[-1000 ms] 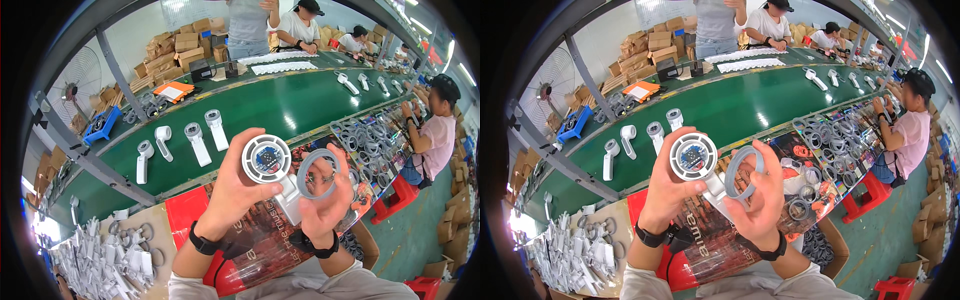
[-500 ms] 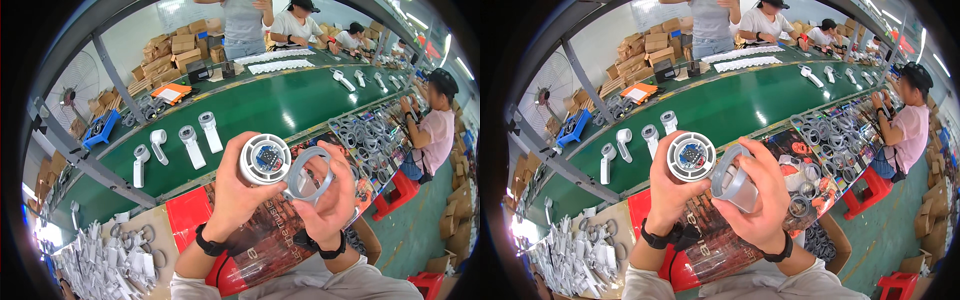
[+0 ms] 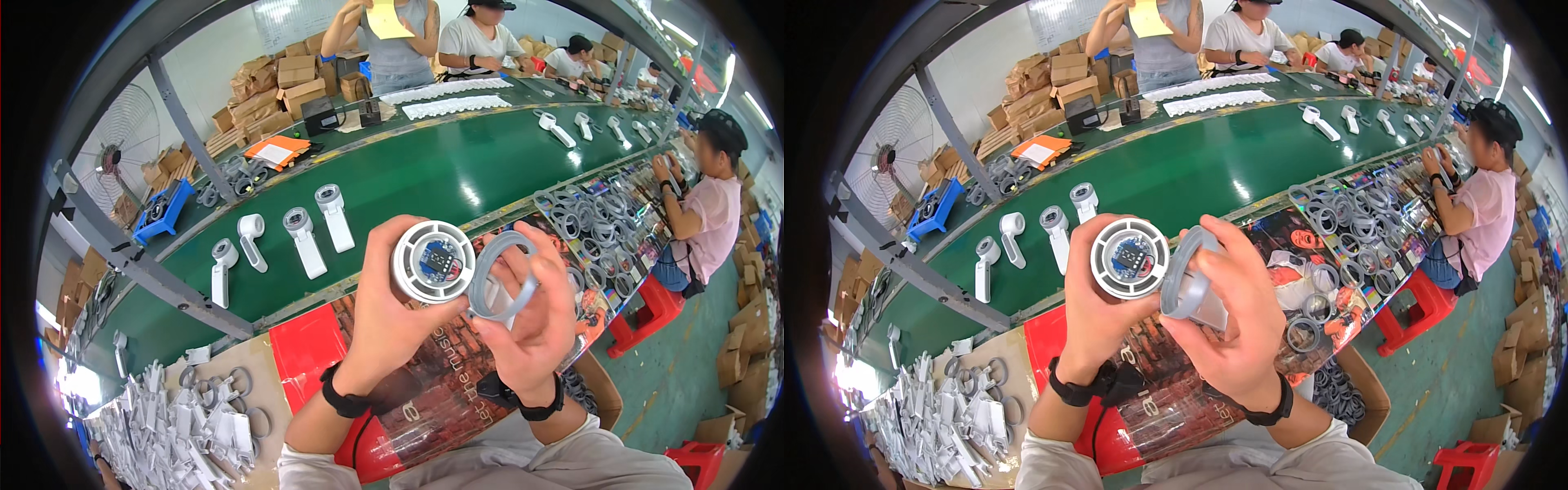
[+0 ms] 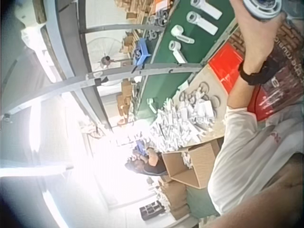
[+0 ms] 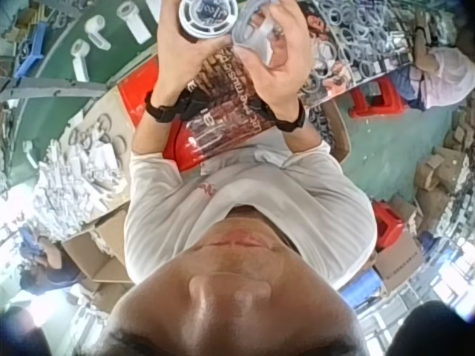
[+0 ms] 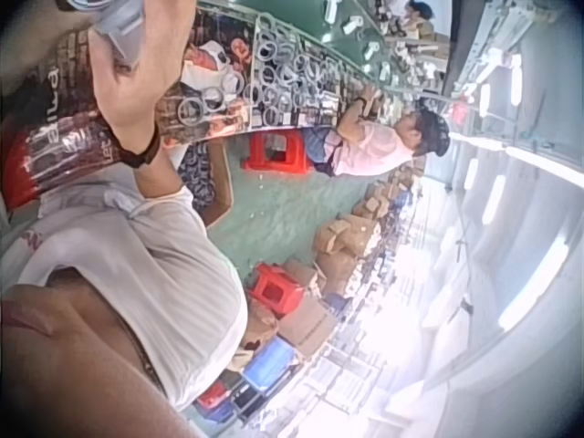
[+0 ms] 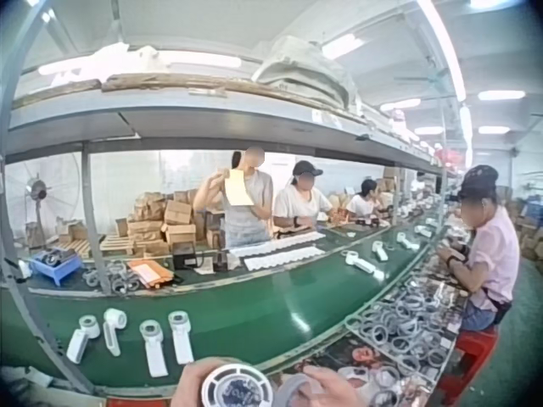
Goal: Manually assembling electronic device components at a factory workstation.
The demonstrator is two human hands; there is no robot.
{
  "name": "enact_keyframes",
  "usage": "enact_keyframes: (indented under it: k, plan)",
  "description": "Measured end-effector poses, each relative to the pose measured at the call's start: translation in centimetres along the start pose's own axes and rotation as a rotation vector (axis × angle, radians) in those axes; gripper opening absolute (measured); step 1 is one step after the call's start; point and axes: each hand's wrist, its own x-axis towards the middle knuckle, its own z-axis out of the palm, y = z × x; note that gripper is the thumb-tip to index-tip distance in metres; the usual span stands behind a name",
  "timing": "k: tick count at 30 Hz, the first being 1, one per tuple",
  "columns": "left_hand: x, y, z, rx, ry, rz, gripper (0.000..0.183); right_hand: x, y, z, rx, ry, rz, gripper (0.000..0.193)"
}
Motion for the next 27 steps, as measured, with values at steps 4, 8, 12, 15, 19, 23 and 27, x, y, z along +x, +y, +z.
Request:
enact_keyframes:
  k: [4, 8, 12, 15, 19, 23, 27]
  plan:
    - [-0.2, 0.4, 1.2, 0.724, 0.017, 0.307, 0.077, 1.5, -1.6, -0.7, -0.483, -0.285, 0.130, 0.055]
    - [-0.4, -1.2, 1.1, 1.136, 0.036, 0.372, 0.067, 1.4, -0.6, -0.3, -0.472, -0.439, 0.351, 0.055]
    - [0.3, -1.7, 0.5, 1.101, -0.061, 0.382, 0.056, 1.7, 1.0, -1.7, -0.385, -0.537, 0.347, 0.042]
    - [0.7, -0.7, 1.4, 0.969, -0.181, 0.498, 0.055, 1.7, 4.3, -1.3, 0.257, -0.176, 0.577, 0.038]
    - [0.6, -1.5, 1.1, 0.764, -0.236, 0.450, 0.057, 1.5, 6.3, -1.8, 0.342, -0.460, 0.848, 0.051]
    - [1.5, -2.3, 0.1, 0.682, -0.222, 0.353, 0.062, 1.1, 6.1, -0.3, 0.360, -0.291, 0.941, 0.051]
    - [2.5, -4.5, -3.3, 0.147, 0.239, -0.093, 0.038, -0.2, 3.6, -1.2, 0.592, -0.492, 1.224, 0.044]
